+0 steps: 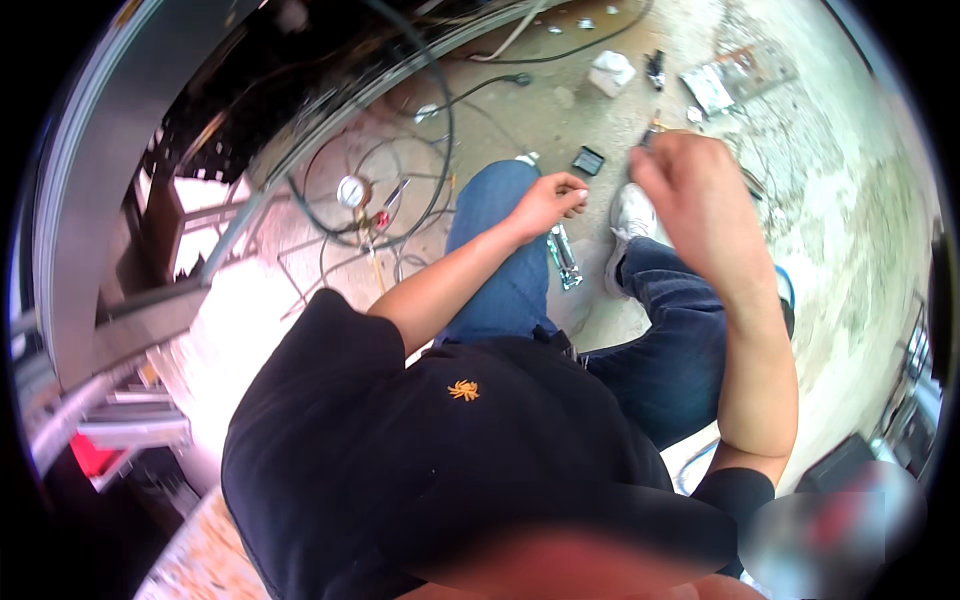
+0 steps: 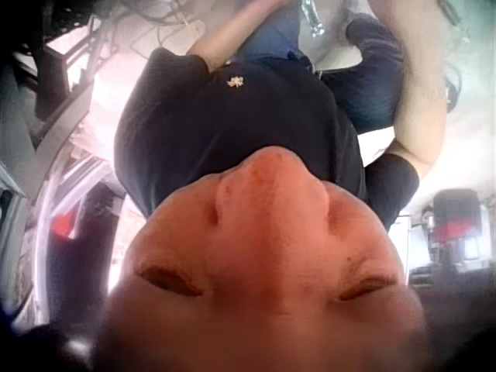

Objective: The person connects wires at the bottom of an appliance, using wire connectors and a pair of pliers to secure the connections.

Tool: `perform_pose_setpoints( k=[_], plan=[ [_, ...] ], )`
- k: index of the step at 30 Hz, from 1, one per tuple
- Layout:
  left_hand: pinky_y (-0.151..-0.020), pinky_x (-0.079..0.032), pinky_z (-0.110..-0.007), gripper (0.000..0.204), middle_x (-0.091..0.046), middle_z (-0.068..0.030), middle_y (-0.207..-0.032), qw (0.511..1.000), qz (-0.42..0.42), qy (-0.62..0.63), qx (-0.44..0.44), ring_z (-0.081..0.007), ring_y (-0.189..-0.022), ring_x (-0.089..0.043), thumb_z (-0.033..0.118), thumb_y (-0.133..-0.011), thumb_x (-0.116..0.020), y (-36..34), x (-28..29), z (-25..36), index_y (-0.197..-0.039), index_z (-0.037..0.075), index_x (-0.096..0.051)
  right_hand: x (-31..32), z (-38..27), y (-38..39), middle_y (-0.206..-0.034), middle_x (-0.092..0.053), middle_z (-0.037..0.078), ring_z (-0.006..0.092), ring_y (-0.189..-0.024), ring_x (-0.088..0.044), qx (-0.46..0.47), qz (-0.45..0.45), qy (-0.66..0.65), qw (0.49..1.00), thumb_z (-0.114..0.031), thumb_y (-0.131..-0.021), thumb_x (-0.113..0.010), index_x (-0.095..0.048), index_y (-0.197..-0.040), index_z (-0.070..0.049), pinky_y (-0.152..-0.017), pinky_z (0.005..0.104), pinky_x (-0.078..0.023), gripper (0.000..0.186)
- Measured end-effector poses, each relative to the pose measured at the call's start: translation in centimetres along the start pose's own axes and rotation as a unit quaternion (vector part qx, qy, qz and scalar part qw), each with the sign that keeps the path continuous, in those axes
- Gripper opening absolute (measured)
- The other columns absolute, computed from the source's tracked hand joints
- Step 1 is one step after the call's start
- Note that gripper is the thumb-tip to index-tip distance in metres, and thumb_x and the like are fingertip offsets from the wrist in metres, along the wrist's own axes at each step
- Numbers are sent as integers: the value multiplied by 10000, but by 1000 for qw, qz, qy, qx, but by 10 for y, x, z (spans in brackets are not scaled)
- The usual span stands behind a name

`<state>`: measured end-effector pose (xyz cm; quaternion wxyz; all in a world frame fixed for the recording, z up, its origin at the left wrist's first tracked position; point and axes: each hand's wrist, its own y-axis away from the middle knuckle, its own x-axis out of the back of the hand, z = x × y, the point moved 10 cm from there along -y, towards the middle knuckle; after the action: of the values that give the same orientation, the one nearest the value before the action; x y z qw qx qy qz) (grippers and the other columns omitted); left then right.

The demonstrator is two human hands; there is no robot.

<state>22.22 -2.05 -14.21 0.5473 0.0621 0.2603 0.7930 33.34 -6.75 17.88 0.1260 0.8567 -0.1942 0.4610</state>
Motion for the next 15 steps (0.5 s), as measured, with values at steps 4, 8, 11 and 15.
perform_pose_setpoints(
  k=[4,8,11,15],
  plan=[
    [-930,-553,-368,418,-706,-175,-1183,988,-37,150,9,-261,-1076,-699,311,-1110,-469,12,20,21,-1315,-31,-594,-21,7,-17,-902,-696,236,426,-933,-665,-32,-75,21,996,-199,-982,-601,-672,-1075,30,-836,507,-522,258],
    [-1012,-520,-409,551,-664,-216,-1288,952,-19,305,-11,-308,-1206,-645,398,-1130,-372,27,60,55,-1361,-69,-551,-34,26,-25,-1056,-721,203,387,-1062,-677,8,-68,76,995,-243,-1002,-598,-633,-1318,-23,-925,464,-529,386],
    [-958,-524,-385,464,-675,-180,-1196,954,46,293,-29,-272,-1116,-652,366,-1118,-434,41,92,56,-1261,-46,-591,-36,27,-34,-1113,-713,204,385,-1071,-677,-40,-111,63,991,-274,-1003,-608,-644,-1302,-35,-938,462,-529,385],
    [-688,-475,-310,297,-620,-50,-847,972,205,86,-71,-133,-754,-566,287,-1054,-597,65,140,36,-894,37,-601,-40,26,-38,-1121,-714,197,376,-1069,-680,-30,-116,86,989,-324,-992,-632,-654,-1284,-43,-934,461,-533,406]
  ],
)
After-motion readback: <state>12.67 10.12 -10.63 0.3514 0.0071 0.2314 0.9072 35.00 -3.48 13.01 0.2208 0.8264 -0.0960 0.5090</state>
